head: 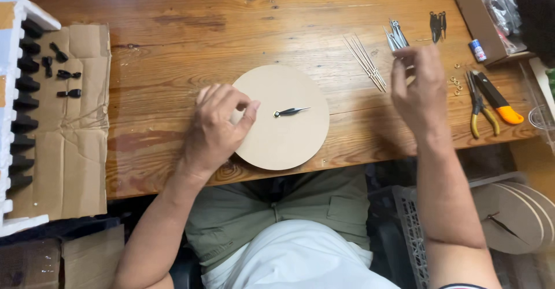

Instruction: The person assembles a clock mechanism on a circular wooden board. They use tweezers to place a small metal component into the center hole, then insert a clock hand and adjust its position.

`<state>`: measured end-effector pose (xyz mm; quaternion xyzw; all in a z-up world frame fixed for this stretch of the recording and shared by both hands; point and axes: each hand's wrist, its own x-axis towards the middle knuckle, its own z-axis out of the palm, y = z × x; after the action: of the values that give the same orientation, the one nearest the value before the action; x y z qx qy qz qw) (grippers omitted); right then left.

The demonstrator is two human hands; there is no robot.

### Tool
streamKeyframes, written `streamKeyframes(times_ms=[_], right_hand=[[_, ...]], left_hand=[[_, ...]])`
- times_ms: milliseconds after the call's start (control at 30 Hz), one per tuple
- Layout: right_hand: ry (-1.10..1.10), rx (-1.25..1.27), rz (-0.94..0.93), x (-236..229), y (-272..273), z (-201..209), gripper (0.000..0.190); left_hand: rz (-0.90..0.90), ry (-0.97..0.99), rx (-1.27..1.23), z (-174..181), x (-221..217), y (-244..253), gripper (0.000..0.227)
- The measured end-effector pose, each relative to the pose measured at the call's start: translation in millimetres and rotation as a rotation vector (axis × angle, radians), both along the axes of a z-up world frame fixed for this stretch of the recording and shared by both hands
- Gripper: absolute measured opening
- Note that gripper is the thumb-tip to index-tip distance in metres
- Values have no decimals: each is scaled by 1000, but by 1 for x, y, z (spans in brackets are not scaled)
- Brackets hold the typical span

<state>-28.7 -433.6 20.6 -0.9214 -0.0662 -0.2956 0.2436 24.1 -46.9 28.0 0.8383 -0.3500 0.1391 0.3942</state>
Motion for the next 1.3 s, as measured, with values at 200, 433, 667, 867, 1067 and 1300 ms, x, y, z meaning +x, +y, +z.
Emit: streamKeyframes(times_ms=[200, 433, 667, 867, 1067, 1300], right_hand=[[258, -163, -199, 34, -82, -7, 8], [406, -119, -339, 34, -40, -12, 21], [416, -283, -368, 33, -59, -30, 32], [380, -290, -334, 36, -73, -44, 29], [297, -391, -274, 38, -89, -62, 27], [267, -601, -338, 39, -89, -66, 28]], left_hand=[[82, -31, 40, 5, 45, 9, 41], [110, -123, -58, -15, 72, 23, 42], [83, -204, 13, -14, 72, 33, 40], [69, -190, 7, -10, 71, 34, 39], [80, -187, 7, -12, 68, 34, 41], [32, -197, 12, -6, 64, 31, 41]])
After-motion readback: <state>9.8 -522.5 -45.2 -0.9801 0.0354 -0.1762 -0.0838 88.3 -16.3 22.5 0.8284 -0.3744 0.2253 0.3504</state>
